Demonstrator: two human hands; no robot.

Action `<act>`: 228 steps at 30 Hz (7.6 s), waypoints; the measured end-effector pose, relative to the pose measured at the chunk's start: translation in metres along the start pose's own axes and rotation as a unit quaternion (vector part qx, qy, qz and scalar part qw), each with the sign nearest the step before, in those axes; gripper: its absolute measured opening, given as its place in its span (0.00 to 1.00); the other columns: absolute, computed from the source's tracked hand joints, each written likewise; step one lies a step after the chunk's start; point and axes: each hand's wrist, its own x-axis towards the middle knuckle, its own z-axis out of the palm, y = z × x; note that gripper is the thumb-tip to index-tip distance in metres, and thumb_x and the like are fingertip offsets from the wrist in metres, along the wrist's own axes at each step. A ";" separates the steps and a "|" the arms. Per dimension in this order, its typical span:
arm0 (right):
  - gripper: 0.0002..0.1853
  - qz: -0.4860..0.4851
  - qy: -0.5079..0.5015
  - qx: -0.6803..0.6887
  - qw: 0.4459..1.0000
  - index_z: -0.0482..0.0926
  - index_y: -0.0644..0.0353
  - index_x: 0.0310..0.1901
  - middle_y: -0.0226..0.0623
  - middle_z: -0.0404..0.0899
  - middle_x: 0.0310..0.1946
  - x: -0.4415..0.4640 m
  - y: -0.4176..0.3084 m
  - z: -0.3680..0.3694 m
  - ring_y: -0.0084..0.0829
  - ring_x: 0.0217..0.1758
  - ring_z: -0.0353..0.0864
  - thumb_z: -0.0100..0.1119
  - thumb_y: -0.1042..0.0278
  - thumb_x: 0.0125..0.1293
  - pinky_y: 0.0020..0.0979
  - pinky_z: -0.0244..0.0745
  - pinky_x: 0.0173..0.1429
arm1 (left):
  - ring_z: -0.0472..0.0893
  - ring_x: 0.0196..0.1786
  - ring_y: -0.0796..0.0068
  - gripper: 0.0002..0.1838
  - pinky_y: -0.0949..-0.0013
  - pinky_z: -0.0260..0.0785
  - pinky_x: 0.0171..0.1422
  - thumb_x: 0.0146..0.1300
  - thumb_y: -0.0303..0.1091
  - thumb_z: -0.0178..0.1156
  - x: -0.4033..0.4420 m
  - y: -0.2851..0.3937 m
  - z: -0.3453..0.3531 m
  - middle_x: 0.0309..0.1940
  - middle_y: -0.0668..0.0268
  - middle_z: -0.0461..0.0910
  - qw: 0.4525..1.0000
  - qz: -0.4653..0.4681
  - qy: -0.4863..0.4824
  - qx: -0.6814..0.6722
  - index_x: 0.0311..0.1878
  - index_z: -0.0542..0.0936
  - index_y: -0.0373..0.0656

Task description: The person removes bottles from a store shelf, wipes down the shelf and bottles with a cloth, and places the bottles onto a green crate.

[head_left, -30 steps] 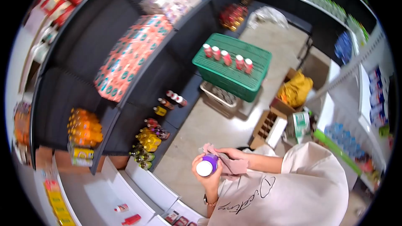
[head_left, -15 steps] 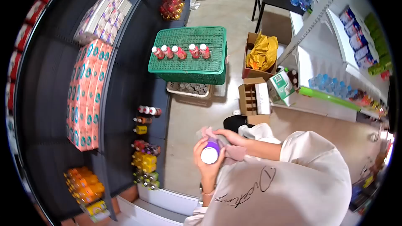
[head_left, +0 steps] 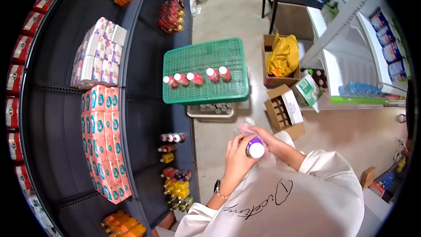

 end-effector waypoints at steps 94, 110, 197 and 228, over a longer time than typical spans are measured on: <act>0.31 -0.567 0.573 0.215 0.551 0.79 0.72 0.31 0.41 0.82 0.30 -0.364 0.352 -0.180 0.30 0.37 0.79 0.34 0.51 0.75 0.31 0.71 0.51 | 0.67 0.29 0.78 0.06 0.72 0.60 0.36 0.62 0.34 0.48 -0.267 0.281 0.399 0.24 0.73 0.66 0.311 -0.590 -0.672 -0.322 0.33 0.72 0.45; 0.18 -0.720 0.227 0.640 0.142 0.77 0.43 0.46 0.30 0.75 0.29 -0.373 0.434 -0.372 0.30 0.34 0.76 0.53 0.41 0.64 0.35 0.75 0.44 | 0.49 0.74 0.48 0.38 0.34 0.38 0.72 0.57 0.55 0.60 -0.178 0.378 0.522 0.72 0.64 0.55 0.381 0.827 -0.405 0.082 0.70 0.61 0.59; 0.32 -0.743 -0.203 -0.084 0.632 0.56 0.57 0.70 0.50 0.53 0.70 -0.935 -0.366 -0.780 0.45 0.74 0.52 0.34 0.44 0.73 0.50 0.47 0.74 | 0.71 0.57 0.63 0.22 0.64 0.64 0.61 0.67 0.34 0.51 0.106 0.843 0.814 0.58 0.57 0.69 0.854 0.109 -0.033 -0.507 0.63 0.64 0.47; 0.42 -0.331 -0.645 0.147 0.673 0.40 0.40 0.74 0.45 0.41 0.74 -1.003 -0.457 -0.885 0.47 0.76 0.42 0.27 0.25 0.63 0.52 0.34 0.75 | 0.74 0.49 0.46 0.30 0.55 0.67 0.52 0.53 0.40 0.69 0.195 1.004 0.822 0.48 0.47 0.75 0.891 0.251 0.282 0.253 0.56 0.72 0.35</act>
